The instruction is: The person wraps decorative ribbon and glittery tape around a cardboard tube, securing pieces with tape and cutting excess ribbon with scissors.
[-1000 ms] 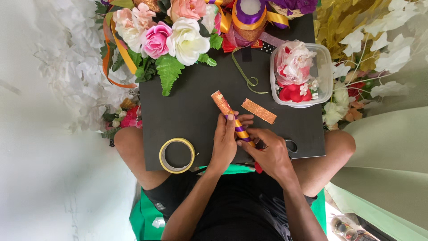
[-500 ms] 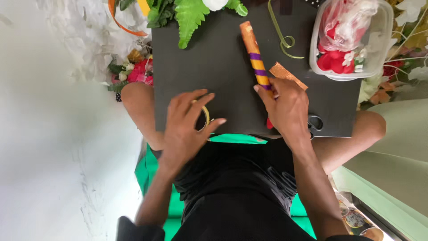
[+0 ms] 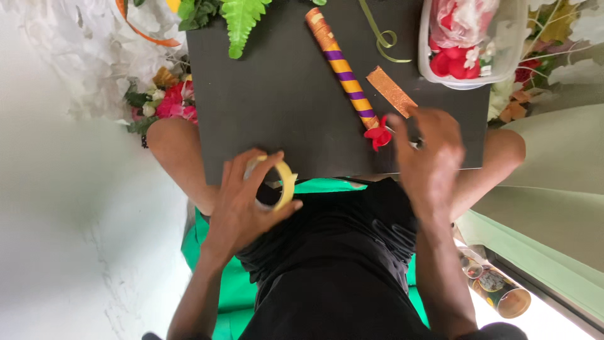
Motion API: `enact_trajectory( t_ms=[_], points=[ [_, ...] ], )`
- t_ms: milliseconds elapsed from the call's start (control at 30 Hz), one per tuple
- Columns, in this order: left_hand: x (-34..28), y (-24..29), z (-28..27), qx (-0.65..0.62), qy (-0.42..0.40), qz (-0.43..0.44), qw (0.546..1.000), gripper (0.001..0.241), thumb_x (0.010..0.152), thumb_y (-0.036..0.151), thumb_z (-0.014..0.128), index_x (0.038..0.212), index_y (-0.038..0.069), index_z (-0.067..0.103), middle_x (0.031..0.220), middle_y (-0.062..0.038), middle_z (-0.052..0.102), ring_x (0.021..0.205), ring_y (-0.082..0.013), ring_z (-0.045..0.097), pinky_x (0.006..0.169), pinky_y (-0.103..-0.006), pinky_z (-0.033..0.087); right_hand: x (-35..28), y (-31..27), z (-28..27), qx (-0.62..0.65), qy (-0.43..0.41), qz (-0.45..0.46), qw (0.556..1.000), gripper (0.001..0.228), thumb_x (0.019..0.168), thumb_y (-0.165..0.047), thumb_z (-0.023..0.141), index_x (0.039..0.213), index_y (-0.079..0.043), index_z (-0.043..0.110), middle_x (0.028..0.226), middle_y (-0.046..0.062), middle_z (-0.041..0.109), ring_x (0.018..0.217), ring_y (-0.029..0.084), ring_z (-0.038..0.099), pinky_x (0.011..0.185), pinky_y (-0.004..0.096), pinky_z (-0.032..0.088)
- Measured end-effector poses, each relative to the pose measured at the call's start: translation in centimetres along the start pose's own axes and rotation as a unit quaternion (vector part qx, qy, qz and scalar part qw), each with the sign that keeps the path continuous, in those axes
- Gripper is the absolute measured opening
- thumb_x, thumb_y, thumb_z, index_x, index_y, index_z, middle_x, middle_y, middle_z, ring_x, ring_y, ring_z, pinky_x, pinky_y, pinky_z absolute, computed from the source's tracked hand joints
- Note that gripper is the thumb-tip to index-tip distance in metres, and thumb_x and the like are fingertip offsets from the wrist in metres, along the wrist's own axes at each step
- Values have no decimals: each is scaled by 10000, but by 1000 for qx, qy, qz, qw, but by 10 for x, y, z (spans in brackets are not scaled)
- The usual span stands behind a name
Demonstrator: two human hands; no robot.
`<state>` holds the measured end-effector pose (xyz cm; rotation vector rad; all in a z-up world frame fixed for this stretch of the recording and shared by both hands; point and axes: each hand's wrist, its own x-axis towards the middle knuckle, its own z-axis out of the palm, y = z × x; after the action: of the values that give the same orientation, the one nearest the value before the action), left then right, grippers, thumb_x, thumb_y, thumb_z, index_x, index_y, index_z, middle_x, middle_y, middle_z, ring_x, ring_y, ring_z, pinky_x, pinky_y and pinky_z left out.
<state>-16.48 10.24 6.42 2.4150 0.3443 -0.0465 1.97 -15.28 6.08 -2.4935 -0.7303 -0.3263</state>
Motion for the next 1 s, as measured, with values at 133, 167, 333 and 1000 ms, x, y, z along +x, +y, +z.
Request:
enact_trajectory(
  t_ms=[133, 167, 333, 1000],
  points=[
    [-18, 17, 3, -238, 24, 25, 971, 787, 663, 337, 1005, 1346, 129, 675, 1233, -117, 622, 1190, -360, 619, 1026, -475, 516, -52, 43, -31, -36, -29, 42, 998, 235, 1035, -129, 901, 1199, 13, 811, 1060, 203, 719, 1029, 401, 701, 959, 458, 510],
    [-22, 19, 9, -301, 23, 10, 953, 764, 667, 307, 1006, 1326, 102, 679, 1219, -128, 641, 1157, -344, 645, 1017, -466, 518, -61, 46, -35, -16, -44, 50, 998, 273, 1008, -119, 897, 1222, 20, 798, 1108, 226, 710, 1065, 426, 691, 984, 480, 515],
    [-50, 25, 71, -425, 5, -61, 903, 674, 738, 241, 972, 1333, 103, 685, 1089, -102, 696, 1017, -237, 692, 925, -372, 569, -89, 55, -36, -3, -54, 63, 997, 299, 973, -100, 888, 1230, 21, 796, 1244, 279, 694, 1177, 479, 655, 1053, 526, 499],
    [-45, 28, 105, -529, -55, -189, 826, 551, 950, 392, 809, 1400, 130, 628, 1284, -227, 632, 1142, -394, 672, 918, -485, 574, -105, 13, -21, 537, -121, 237, 801, 246, 813, 150, 777, 1007, 58, 657, 1143, 277, 637, 932, 304, 743, 711, 345, 651]
  ],
)
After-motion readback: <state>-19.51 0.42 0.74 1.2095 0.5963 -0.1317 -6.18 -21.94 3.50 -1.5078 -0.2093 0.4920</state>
